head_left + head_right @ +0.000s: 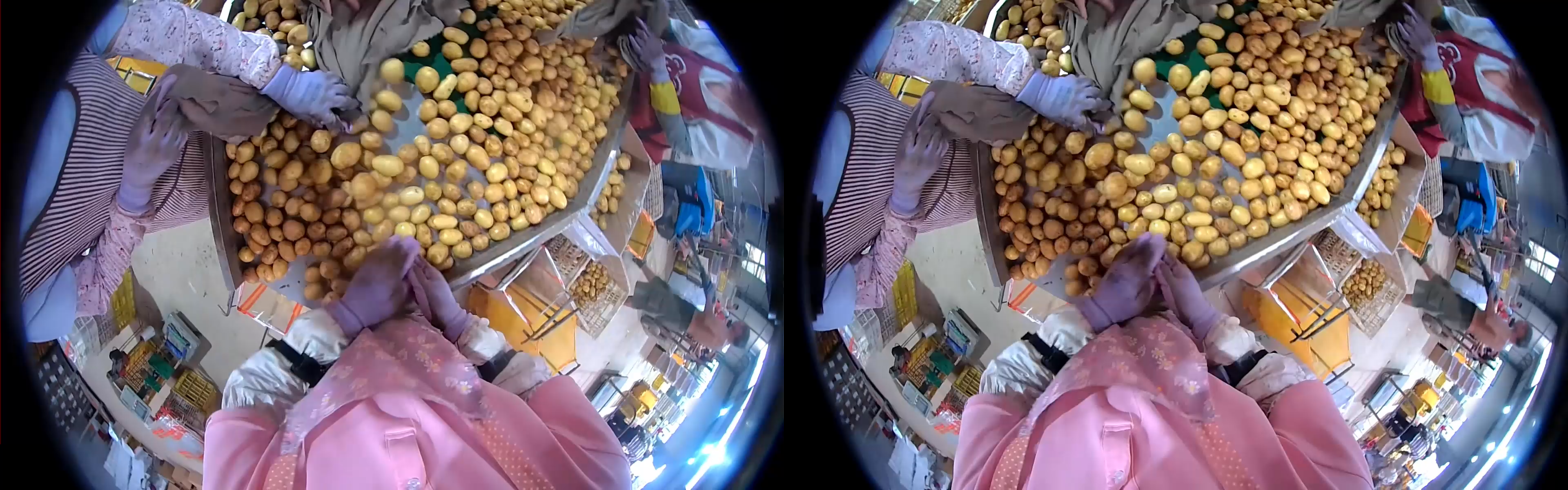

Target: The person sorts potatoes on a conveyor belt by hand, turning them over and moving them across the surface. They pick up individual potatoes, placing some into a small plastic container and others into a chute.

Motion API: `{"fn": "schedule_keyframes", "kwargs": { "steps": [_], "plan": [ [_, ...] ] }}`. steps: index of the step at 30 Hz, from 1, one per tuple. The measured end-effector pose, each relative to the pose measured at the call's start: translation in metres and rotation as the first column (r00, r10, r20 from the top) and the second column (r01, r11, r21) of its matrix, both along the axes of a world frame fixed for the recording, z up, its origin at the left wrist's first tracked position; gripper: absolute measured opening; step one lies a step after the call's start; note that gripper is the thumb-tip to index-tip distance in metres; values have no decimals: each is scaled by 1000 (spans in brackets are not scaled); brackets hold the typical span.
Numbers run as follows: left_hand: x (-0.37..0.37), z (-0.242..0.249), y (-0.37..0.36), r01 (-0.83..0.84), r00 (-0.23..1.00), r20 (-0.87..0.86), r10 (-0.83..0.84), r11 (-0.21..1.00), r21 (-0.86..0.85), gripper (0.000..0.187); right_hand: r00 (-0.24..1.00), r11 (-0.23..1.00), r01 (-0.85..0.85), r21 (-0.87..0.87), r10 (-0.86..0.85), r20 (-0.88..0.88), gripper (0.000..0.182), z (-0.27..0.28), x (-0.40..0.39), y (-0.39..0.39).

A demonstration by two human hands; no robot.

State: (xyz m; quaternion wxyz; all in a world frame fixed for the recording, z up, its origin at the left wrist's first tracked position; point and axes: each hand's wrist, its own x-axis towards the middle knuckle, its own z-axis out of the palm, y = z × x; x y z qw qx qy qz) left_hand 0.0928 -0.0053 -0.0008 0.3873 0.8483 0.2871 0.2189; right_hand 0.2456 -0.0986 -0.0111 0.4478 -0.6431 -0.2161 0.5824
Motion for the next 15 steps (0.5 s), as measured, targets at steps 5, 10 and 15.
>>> {"fn": "schedule_keyframes", "kwargs": {
  "steps": [5,10,15],
  "plan": [
    [-36,-34,7,70,975,-216,-59,997,42,51,839,996,80,-43,-44,542,21,-5,113,-86],
    [-37,-52,21,-42,871,-480,109,988,149,41,-74,997,54,-48,52,996,34,5,180,-139],
    [-12,-37,34,-120,734,-673,92,993,4,42,857,975,15,222,-127,500,38,-1,67,-55]
  ]
}}
